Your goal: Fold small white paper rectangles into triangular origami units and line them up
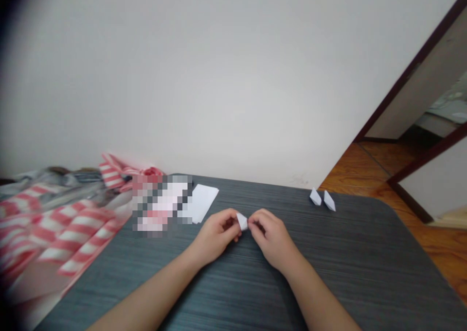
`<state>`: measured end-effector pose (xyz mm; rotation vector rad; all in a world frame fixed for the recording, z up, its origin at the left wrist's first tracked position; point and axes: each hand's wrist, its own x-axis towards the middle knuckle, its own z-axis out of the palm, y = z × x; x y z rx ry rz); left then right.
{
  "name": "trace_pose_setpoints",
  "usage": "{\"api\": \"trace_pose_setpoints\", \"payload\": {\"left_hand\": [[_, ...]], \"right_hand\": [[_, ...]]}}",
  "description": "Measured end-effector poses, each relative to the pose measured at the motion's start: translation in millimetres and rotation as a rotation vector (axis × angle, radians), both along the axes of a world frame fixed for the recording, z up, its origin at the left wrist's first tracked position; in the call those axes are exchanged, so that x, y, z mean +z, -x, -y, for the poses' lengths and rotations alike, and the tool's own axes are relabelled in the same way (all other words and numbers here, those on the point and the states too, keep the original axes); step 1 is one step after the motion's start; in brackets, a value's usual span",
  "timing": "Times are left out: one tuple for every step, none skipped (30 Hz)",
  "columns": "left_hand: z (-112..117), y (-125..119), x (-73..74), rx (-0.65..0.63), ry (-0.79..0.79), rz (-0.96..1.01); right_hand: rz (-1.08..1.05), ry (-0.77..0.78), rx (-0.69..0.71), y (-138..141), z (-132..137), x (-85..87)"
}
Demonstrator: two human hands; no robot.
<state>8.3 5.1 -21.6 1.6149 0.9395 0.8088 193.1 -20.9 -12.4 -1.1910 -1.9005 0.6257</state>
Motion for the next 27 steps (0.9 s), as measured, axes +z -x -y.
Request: {"api": "trace_pose_setpoints", "payload": {"left_hand": [[0.1, 0.0, 0.7, -0.002, 0.001, -0.001], [0.1, 0.0, 1.4, -0.005, 0.000, -0.002], [0.0, 0.0, 2.0, -0.008, -0.005, -0.006], [-0.1, 0.1, 2.6, -0.009, -0.012, -0.011], [-0.3, 0.3, 3.2, -0.012, -0.020, -0.017], [-0.5, 0.5, 3.8, -0.016, -0.030, -0.027], [-0.6, 0.7, 4.5, -0.019, -0.042, -0.038], [-0.8, 1.0, 5.3, -0.022, -0.058, -0.051], [-1.0, 1.4, 6.2, -0.024, -0.077, -0.065], [-1.1, 1.7, 7.2, -0.025, -0.097, -0.079], [-1.2, 2.0, 8.1, -0.025, -0.116, -0.091], [-1.2, 2.2, 9.0, -0.024, -0.132, -0.101], [-1.2, 2.4, 9.8, -0.024, -0.140, -0.108], [-1.1, 2.5, 10.3, -0.025, -0.144, -0.113], [-1.0, 2.5, 10.6, -0.025, -0.146, -0.117], [-0.9, 2.6, 10.6, -0.024, -0.148, -0.119], [-0.7, 2.6, 10.4, -0.023, -0.150, -0.120], [-0.5, 2.6, 10.0, -0.022, -0.153, -0.121], [-0.4, 2.5, 9.4, -0.021, -0.155, -0.121], [-0.3, 2.5, 8.8, -0.021, -0.155, -0.121], [-0.2, 2.5, 8.3, -0.022, -0.155, -0.123], [-0.2, 2.4, 7.8, -0.023, -0.154, -0.126], [-0.3, 2.3, 7.5, -0.023, -0.152, -0.131], [-0.3, 2.2, 7.4, -0.022, -0.151, -0.138], [-0.3, 2.1, 7.4, -0.020, -0.152, -0.144], [-0.3, 2.0, 7.7, -0.017, -0.154, -0.148], [-0.2, 2.0, 8.0, -0.014, -0.157, -0.151]], "right_hand": [[0.008, -0.005, -0.007, 0.0, 0.1, -0.1], [0.016, -0.010, -0.014, 0.0, 0.3, -0.2], [0.025, -0.016, -0.019, -0.1, 0.4, -0.3], [0.033, -0.021, -0.022, -0.3, 0.4, -0.5], [0.039, -0.025, -0.022, -0.5, 0.3, -0.7], [0.043, -0.031, -0.018, -0.7, 0.2, -0.9], [0.046, -0.037, -0.011, -1.0, 0.0, -1.1], [0.046, -0.043, -0.003, -1.2, -0.1, -1.3], [0.045, -0.047, 0.003, -1.4, -0.3, -1.4], [0.042, -0.051, 0.006, -1.6, -0.3, -1.4], [0.040, -0.051, 0.007, -1.7, -0.3, -1.2], [0.038, -0.048, 0.008, -1.7, -0.2, -0.9], [0.036, -0.042, 0.009, -1.8, 0.1, -0.4], [0.035, -0.036, 0.012, -1.8, 0.3, 0.1], [0.036, -0.029, 0.015, -1.7, 0.6, 0.6], [0.037, -0.024, 0.018, -1.7, 0.9, 1.1], [0.038, -0.019, 0.019, -1.7, 1.2, 1.5], [0.037, -0.015, 0.020, -1.7, 1.3, 1.7], [0.036, -0.011, 0.020, -1.7, 1.4, 1.8], [0.035, -0.008, 0.020, -1.8, 1.4, 1.8], [0.033, -0.006, 0.020, -1.8, 1.3, 1.7], [0.033, -0.004, 0.023, -1.9, 1.3, 1.6], [0.033, -0.003, 0.027, -2.0, 1.2, 1.5], [0.033, -0.001, 0.030, -2.1, 1.2, 1.4], [0.032, 0.001, 0.034, -2.2, 1.3, 1.3], [0.031, 0.001, 0.038, -2.3, 1.4, 1.3], [0.029, 0.001, 0.039, -2.3, 1.6, 1.3]]}}
